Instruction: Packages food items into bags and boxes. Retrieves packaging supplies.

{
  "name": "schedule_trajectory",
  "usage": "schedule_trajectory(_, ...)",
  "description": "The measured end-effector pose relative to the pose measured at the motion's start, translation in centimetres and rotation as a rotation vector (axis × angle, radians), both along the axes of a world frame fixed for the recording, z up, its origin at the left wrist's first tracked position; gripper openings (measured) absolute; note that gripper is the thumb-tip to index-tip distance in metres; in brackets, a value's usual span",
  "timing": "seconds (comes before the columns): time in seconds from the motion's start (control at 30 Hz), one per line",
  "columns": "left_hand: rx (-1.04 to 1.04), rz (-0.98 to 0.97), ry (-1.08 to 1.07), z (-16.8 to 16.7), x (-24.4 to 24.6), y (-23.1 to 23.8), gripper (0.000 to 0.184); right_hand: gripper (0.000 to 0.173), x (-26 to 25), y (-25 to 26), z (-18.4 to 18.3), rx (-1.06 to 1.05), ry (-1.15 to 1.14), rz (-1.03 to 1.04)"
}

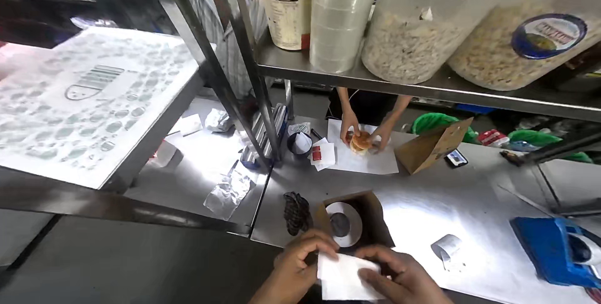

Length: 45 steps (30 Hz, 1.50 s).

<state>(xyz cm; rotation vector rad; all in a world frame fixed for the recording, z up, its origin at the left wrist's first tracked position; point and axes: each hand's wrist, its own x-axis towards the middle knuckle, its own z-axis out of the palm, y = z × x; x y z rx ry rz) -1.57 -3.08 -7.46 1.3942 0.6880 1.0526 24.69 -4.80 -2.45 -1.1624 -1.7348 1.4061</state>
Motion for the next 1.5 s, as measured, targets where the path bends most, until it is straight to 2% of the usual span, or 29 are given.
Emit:
schedule_trajectory(0.07,-0.055,-0.007,0.057,-0.1,-0.8,0.6,0.025,0.020,0.7,1.0,1.0,0.148,-0.224,-0.107)
schedule_trajectory(0.17,-0.165,0.042,0.118,-0.8,-2.5,1.1,0.029,0.023,1.7,3.0,3.3,0.348,-0.703,-0.299)
schedule_trajectory(0.23,-0.207,0.079,0.129,-1.8,-3.6,1.1,0.026,0.025,1.2,4.2,3.9,0.414,-0.934,-0.280)
schedule_trajectory(0.3,-0.236,0.083,0.125,-2.8,-4.6,0.9,0.024,0.023,-0.6,5.1,3.8,0.443,-1.064,-0.191)
schedule_trajectory(0.4,-0.257,0.054,0.124,-4.1,-5.7,0.3,0.024,0.018,-3.2,6.3,2.8,0.501,-1.149,-0.076)
schedule_trajectory(0.53,-0.288,0.049,0.161,-4.9,-7.0,-0.6,0.027,0.024,-4.8,8.1,2.0,0.259,-1.025,-0.085)
schedule_trajectory(0.6,-0.306,0.067,0.171,-5.1,-7.2,-1.0,0.027,0.022,-4.8,8.9,0.3,0.182,-1.052,-0.112)
schedule_trajectory(0.7,-0.309,0.090,0.182,-4.9,-6.7,-1.7,0.027,0.014,-4.7,8.7,-4.0,0.360,-1.143,-0.146)
schedule_trajectory(0.77,-0.303,0.101,0.179,-4.4,-5.8,-2.0,0.027,0.013,-4.4,8.6,-5.5,0.412,-1.202,-0.099)
schedule_trajectory(0.83,-0.293,0.108,0.173,-4.1,-4.8,-2.2,0.027,0.018,-4.5,8.7,-5.4,0.296,-1.296,0.006)
schedule_trajectory(0.9,-0.284,0.117,0.196,-3.9,-3.2,-2.5,0.032,0.028,-4.9,8.9,-4.4,0.081,-1.356,0.136)
schedule_trajectory(0.93,-0.278,0.123,0.236,-3.8,-2.3,-2.6,0.040,0.032,-4.9,9.0,-3.9,0.029,-1.350,0.196)
schedule_trajectory(1.03,-0.262,0.121,0.481,-3.8,0.5,-2.8,0.093,0.050,-3.1,8.2,-1.3,0.110,-1.130,0.242)
schedule_trajectory(1.1,-0.273,0.132,0.634,-4.3,2.1,-3.1,0.113,0.044,0.1,6.6,0.3,0.316,-0.888,0.099)
schedule_trajectory(1.17,-0.304,0.190,0.685,-5.1,3.9,-3.2,0.117,0.030,4.3,5.4,-0.8,0.473,-0.631,-0.120)
schedule_trajectory(1.23,-0.353,0.276,0.645,-5.7,5.7,-3.1,0.117,0.032,8.2,4.7,-4.3,0.390,-0.516,-0.215)
schedule_trajectory(1.3,-0.371,0.373,0.607,-6.2,7.1,-2.8,0.114,0.055,9.9,4.0,-7.7,0.132,-0.418,-0.077)
schedule_trajectory(1.33,-0.340,0.417,0.602,-6.6,7.5,-2.7,0.107,0.067,9.5,3.7,-9.1,0.093,-0.358,0.002)
schedule_trajectory(1.37,-0.278,0.453,0.607,-7.0,7.7,-2.7,0.098,0.071,8.7,3.4,-10.1,0.119,-0.295,0.036)
schedule_trajectory(1.5,0.043,0.509,0.624,-7.3,6.8,-2.6,0.045,0.045,6.8,3.5,-12.1,0.326,-0.165,-0.045)
